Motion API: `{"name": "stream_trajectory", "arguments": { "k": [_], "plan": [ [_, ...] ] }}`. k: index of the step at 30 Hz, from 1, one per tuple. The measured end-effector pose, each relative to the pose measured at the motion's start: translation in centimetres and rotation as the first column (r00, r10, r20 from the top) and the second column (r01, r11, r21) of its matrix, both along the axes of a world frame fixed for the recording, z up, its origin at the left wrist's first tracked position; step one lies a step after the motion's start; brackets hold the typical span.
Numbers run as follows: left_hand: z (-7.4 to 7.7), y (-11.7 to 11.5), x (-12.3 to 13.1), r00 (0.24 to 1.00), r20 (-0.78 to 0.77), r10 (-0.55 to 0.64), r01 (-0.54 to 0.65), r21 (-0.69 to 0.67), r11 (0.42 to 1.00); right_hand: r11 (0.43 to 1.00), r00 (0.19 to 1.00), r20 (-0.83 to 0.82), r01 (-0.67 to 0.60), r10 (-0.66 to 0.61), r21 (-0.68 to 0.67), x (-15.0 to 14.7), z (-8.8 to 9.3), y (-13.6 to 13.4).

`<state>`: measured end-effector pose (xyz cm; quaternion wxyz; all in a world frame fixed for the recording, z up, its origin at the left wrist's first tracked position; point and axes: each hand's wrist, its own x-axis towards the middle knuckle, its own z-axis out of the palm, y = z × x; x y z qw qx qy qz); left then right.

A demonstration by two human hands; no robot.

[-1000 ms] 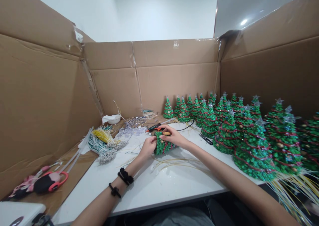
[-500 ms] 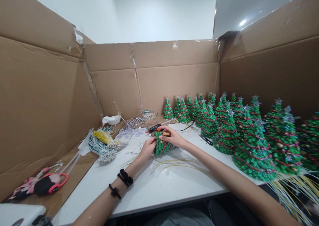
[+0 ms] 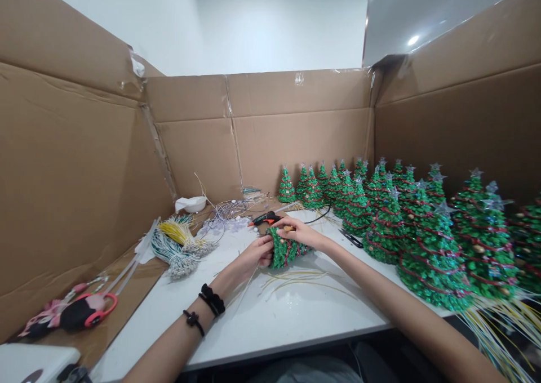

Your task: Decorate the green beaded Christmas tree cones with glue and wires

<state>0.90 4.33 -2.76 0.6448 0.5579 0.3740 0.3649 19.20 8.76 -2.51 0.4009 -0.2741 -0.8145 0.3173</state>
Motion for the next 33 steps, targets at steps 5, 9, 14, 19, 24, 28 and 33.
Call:
{"name": "stream_trajectory", "arguments": {
  "k": [5, 9, 14, 19, 24, 28, 33],
  "plan": [
    [-0.2, 0.0, 0.4, 0.999, 0.054, -0.008, 0.011, -0.063, 0.998, 0.996, 0.999, -0.010, -0.053, 0.052, -0.066, 0.1, -0.1, -0.1],
    [-0.5, 0.1, 0.6, 0.997, 0.078, 0.007, 0.000, -0.098, 0.995, 0.994, 0.996, 0.008, -0.085, 0.085, -0.075, 0.3, 0.1, -0.4],
    [-0.8, 0.0, 0.8, 0.996, 0.065, 0.054, -0.049, -0.078, 0.996, 0.993, 0.993, 0.018, -0.112, 0.113, -0.027, 0.4, 0.2, -0.9],
    [-0.9, -0.1, 1.0, 0.994, 0.052, 0.095, -0.092, -0.063, 0.994, 0.991, 0.991, 0.013, -0.133, 0.134, -0.023, 0.3, 0.2, -1.1],
    [-0.7, -0.2, 1.1, 0.991, 0.063, 0.122, -0.119, -0.049, 0.992, 0.990, 0.991, 0.024, -0.130, 0.129, 0.048, 0.2, 0.3, -1.2],
    [-0.6, -0.2, 1.2, 0.988, 0.065, 0.140, -0.139, -0.025, 0.990, 0.992, 0.993, 0.023, -0.115, 0.114, 0.042, 0.1, 0.3, -1.2],
    [-0.6, -0.3, 1.2, 0.989, 0.036, 0.145, -0.144, -0.008, 0.989, 0.994, 0.997, 0.021, -0.082, 0.081, 0.074, -0.1, 0.2, -1.1]
  ]
}}
